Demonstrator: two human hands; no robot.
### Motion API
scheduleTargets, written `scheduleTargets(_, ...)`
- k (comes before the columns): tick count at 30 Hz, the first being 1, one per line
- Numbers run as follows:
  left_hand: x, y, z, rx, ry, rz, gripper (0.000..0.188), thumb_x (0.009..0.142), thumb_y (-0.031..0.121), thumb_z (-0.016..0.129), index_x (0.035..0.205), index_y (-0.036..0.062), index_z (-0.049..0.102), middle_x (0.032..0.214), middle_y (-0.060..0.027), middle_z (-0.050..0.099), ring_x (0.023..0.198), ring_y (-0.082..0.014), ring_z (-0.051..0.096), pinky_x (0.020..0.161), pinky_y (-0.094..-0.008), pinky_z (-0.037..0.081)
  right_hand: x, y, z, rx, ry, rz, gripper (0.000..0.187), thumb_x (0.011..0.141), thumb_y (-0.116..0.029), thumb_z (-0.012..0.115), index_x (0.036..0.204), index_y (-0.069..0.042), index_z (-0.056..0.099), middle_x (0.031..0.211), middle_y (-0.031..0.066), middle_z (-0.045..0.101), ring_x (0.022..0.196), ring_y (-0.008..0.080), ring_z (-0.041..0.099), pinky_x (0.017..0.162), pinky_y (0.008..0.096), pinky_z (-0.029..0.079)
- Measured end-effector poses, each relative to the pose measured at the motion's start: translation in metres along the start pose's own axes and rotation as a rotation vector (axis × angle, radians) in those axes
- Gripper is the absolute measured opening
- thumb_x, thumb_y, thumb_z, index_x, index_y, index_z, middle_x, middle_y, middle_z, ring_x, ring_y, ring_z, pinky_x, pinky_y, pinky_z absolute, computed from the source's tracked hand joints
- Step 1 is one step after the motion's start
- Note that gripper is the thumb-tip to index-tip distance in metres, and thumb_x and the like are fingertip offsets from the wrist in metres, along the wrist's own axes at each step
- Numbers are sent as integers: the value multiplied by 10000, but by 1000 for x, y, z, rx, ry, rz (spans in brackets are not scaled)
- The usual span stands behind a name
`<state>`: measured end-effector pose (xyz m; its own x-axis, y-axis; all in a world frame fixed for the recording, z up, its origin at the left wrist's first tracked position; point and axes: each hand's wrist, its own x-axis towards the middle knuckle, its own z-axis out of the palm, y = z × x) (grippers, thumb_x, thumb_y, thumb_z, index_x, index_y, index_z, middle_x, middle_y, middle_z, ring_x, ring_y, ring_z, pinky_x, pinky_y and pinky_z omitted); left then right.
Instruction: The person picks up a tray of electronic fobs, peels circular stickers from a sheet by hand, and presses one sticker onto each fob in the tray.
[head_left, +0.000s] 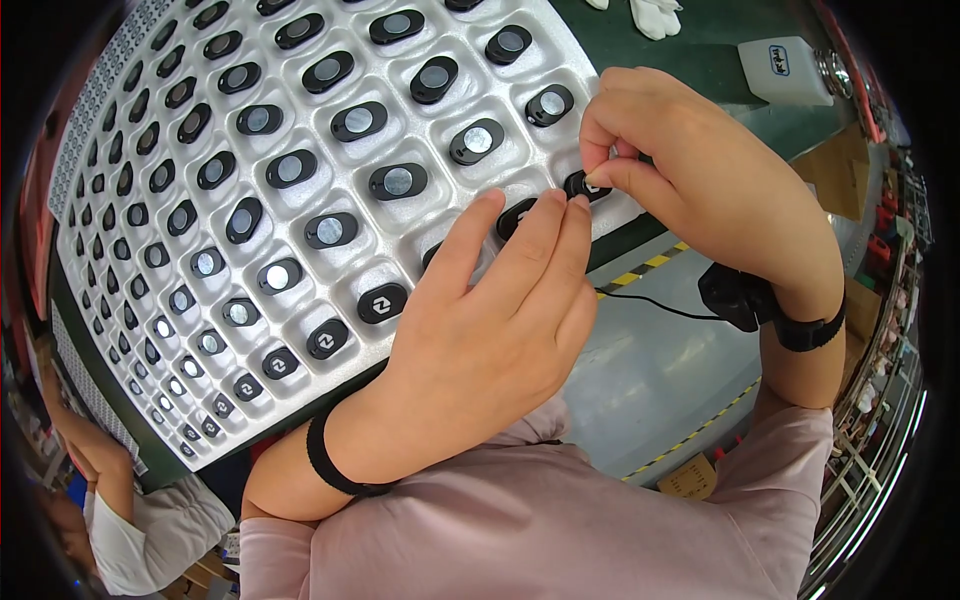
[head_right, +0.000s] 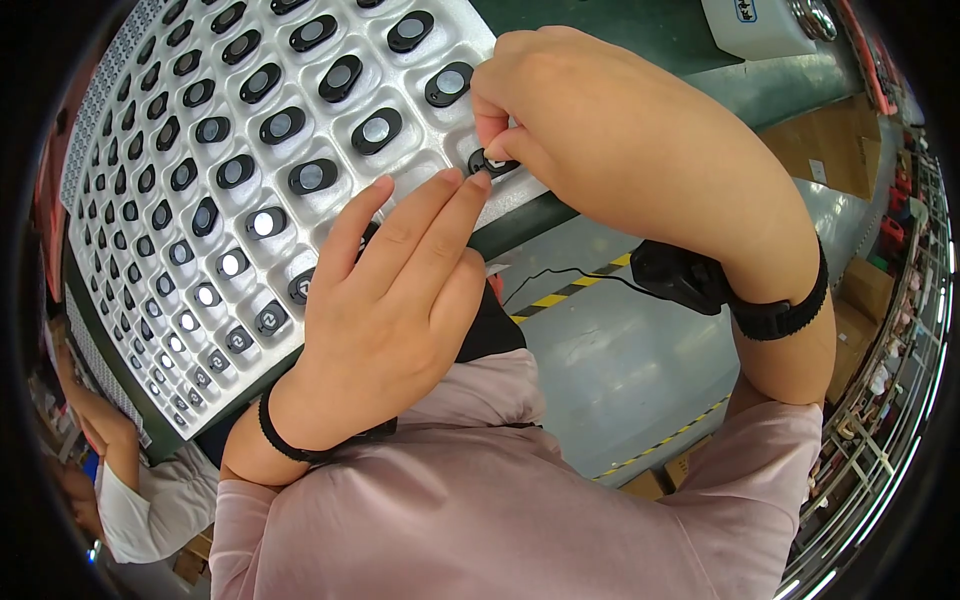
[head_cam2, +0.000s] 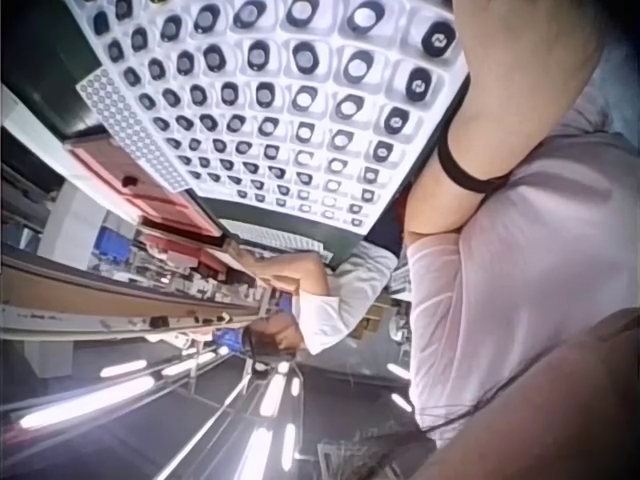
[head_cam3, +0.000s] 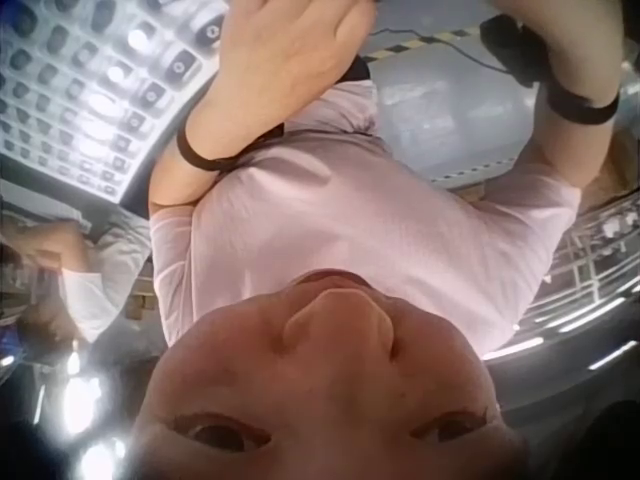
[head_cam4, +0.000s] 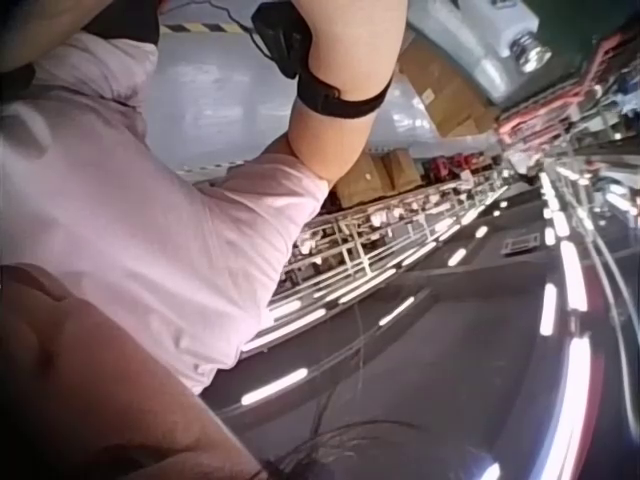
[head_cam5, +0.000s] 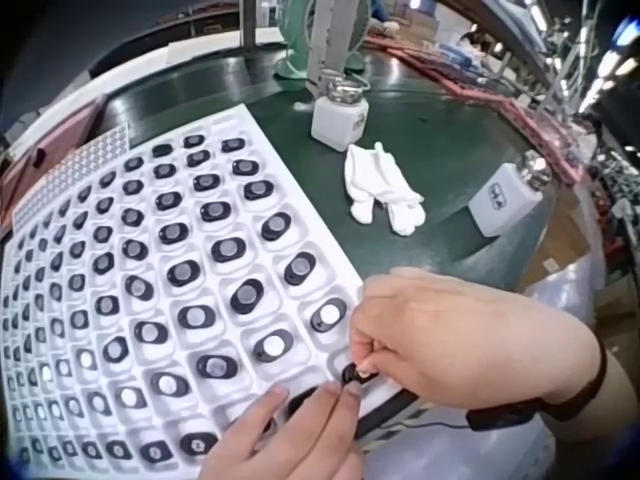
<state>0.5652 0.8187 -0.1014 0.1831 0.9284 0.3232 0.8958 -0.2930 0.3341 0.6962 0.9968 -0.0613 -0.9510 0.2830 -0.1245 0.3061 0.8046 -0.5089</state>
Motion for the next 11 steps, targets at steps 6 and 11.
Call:
scheduleTargets(6,0,-1,-2,11,-10,9,151,797,178,670,803,58,579,1286,-138,630,1206,-249,590,1044,-458,417,1,-3,-1,-4,9,21,119,834,-16,641,889,-18,536,846,99,502,802,265,516,740,362,444)
scheduleTargets(11,-1,-1,-1,12,-6,2,153,792,184,675,806,63,583,1309,-134,620,1230,-247,579,1056,-461,408,-8,-13,7,-7,189,43,126,830,-12,650,910,-18,554,841,98,517,808,267,525,737,363,446)
